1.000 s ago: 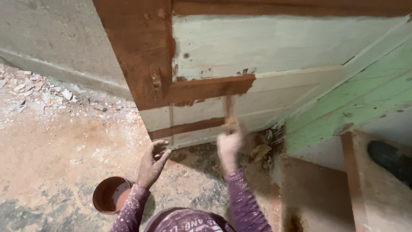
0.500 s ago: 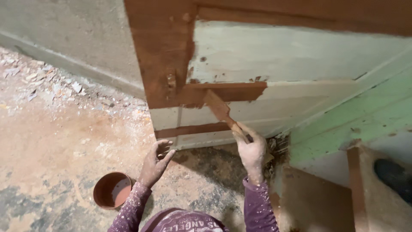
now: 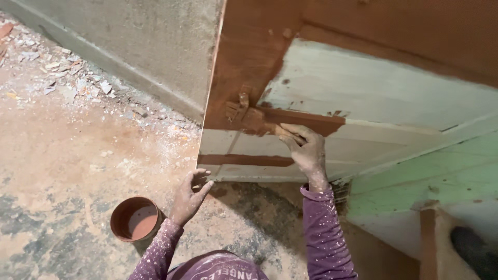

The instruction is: The person paints a wooden door panel with reddish-brown paint using a brush, applying strokes along the frame and rails while standing on a staircase. They dip the brush into a paint pot on the floor and continue coating the bare wood sections of the door.

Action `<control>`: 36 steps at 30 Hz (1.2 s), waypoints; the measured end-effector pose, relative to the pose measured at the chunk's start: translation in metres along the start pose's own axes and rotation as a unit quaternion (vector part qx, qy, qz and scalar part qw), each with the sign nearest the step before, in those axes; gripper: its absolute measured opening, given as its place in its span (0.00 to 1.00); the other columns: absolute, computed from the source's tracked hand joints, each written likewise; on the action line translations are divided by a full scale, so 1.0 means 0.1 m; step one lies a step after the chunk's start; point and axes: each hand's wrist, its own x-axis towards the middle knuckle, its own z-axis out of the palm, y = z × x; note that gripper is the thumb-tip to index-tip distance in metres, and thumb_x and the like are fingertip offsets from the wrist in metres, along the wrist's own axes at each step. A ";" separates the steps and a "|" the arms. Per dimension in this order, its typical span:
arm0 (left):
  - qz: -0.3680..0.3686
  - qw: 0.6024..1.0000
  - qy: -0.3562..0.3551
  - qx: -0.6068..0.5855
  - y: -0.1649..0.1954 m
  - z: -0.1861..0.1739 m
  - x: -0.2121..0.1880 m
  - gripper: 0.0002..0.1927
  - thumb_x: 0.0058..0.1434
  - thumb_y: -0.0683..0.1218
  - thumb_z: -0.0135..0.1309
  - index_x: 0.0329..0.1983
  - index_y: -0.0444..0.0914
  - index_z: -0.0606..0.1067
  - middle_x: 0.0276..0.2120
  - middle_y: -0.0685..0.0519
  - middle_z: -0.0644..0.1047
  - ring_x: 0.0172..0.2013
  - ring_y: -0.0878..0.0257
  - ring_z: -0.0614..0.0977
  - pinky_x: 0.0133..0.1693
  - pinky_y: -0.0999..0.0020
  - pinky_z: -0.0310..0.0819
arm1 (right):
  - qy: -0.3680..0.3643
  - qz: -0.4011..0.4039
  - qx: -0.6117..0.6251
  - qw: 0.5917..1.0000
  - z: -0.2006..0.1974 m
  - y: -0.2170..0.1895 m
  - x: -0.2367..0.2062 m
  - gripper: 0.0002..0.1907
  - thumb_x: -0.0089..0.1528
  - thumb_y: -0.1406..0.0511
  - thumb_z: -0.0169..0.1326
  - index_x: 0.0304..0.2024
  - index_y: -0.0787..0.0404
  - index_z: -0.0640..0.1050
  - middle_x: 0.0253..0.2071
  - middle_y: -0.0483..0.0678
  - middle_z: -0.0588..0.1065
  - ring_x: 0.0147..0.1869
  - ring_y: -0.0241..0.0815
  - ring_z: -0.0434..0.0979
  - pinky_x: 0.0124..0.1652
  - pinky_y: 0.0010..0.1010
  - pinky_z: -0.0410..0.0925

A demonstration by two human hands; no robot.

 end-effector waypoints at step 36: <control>-0.040 0.998 -0.037 0.032 0.04 0.14 0.03 0.23 0.62 0.46 0.60 0.58 0.36 0.70 0.53 0.47 0.80 0.52 0.59 0.84 0.51 0.65 0.80 | 0.085 -0.151 -0.081 0.982 -0.02 -0.02 -0.30 0.13 0.62 0.73 0.62 0.49 0.63 0.82 0.47 0.50 0.82 0.50 0.40 0.85 0.50 0.27 0.78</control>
